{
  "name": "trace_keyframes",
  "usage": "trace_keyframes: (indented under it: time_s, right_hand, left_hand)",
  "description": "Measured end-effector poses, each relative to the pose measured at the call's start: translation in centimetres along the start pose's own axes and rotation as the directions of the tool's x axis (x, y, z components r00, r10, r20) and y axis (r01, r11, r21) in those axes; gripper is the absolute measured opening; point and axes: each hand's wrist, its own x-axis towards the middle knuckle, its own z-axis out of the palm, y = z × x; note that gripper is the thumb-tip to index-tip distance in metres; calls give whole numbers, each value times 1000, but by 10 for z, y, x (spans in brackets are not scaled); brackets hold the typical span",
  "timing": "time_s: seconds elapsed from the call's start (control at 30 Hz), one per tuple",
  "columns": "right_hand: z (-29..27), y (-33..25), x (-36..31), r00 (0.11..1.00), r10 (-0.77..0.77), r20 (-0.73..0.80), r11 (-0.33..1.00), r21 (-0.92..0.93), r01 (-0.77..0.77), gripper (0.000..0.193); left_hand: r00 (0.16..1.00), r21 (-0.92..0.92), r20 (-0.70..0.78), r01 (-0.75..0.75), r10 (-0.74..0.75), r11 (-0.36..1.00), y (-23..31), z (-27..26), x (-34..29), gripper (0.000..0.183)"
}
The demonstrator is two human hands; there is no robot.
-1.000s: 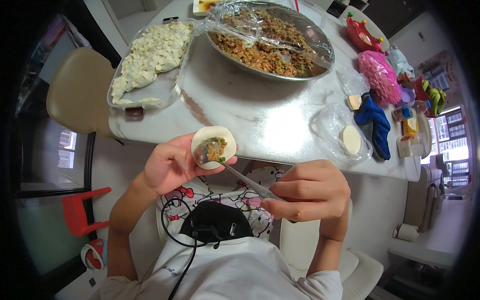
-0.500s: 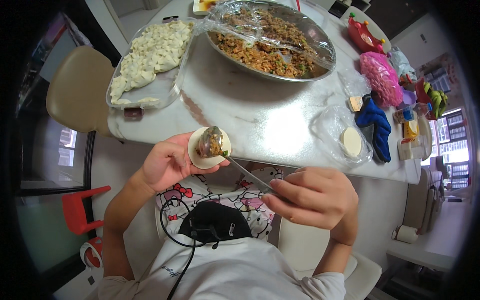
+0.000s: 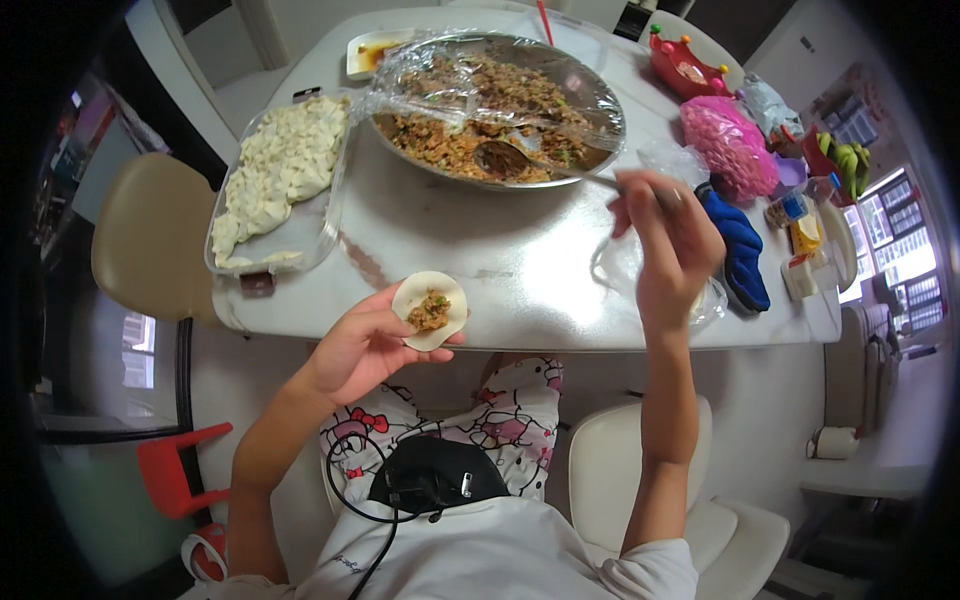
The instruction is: The person sits at a table and assembles dumplings by hand. They place a meat and vegetable filling onto round dough wrappers using a spoon, then fold and pleat the edges to seal them. The finished dumplings are placed into a plastic container on the table.
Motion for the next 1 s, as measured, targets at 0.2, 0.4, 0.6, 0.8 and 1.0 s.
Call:
trace_keyframes:
  time_s: [0.2,0.4,0.6,0.8,1.0]
  right_hand:
    - [5,60,54,965,261,-19,964,-44,-262,19]
    - [-13,81,50,913,395,-99,909,-100,-404,17]
    - [-21,88,47,878,471,-85,851,-219,-478,16]
    - [-47,98,80,926,369,83,870,-380,-313,19]
    - [-65,93,137,900,299,316,763,-645,-27,16]
  left_hand:
    - [997,-190,43,-52,61,980,1,8,27,59]
    - [995,-158,-69,-88,78,984,5,4,38,51]
    - [995,-157,-56,-89,81,984,7,-3,47,44]
    - [994,-157,-33,-107,103,982,8,-9,53,45]
    - [994,-148,-33,-110,106,983,8,-8,52,47]
